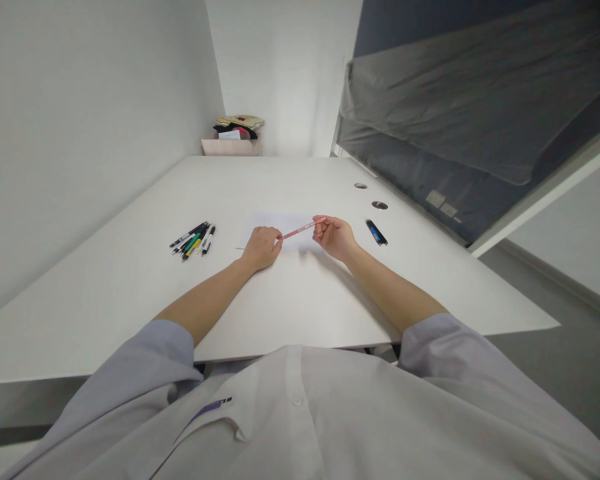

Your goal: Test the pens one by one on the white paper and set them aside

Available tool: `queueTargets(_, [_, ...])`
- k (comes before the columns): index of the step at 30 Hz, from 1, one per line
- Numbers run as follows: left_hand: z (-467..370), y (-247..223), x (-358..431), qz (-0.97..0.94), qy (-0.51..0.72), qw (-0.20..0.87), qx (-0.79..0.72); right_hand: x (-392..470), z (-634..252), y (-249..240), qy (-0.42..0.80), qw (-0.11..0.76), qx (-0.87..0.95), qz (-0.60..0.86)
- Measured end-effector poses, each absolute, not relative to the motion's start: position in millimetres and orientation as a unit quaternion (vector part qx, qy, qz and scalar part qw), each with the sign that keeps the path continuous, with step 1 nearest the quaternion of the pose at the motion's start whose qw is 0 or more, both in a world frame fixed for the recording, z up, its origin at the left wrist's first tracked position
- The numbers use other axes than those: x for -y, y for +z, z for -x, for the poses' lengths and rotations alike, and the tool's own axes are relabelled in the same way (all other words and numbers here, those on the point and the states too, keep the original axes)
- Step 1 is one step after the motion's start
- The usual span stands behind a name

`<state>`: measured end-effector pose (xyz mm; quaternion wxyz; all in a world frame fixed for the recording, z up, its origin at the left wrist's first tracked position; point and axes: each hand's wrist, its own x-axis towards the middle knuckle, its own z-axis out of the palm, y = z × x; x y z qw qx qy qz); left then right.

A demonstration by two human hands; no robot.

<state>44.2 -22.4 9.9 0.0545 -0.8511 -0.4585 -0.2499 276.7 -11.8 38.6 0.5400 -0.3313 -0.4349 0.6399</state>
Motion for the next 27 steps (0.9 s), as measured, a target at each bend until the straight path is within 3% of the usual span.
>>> queueTargets(7, [-45.6, 11.8, 23.1, 0.855, -0.247, 0.036, 0.454, 8.5, -280.1, 35.2, 0.507, 0.523, 0.541, 0.421])
queueTargets(13, [-52.7, 13.3, 23.4, 0.863, -0.248, 0.033, 0.438, 12.8, -272.7, 31.3, 0.505, 0.514, 0.550, 0.423])
queueTargets(19, [-61.2, 11.6, 25.0, 0.886, -0.234, 0.018, 0.400, 21.9, -251.5, 15.6, 0.449, 0.447, 0.658, 0.407])
queueTargets(27, [-47.8, 1.0, 14.5, 0.856, -0.171, 0.006, 0.488, -1.9, -289.8, 11.5, 0.321, 0.491, 0.635, 0.502])
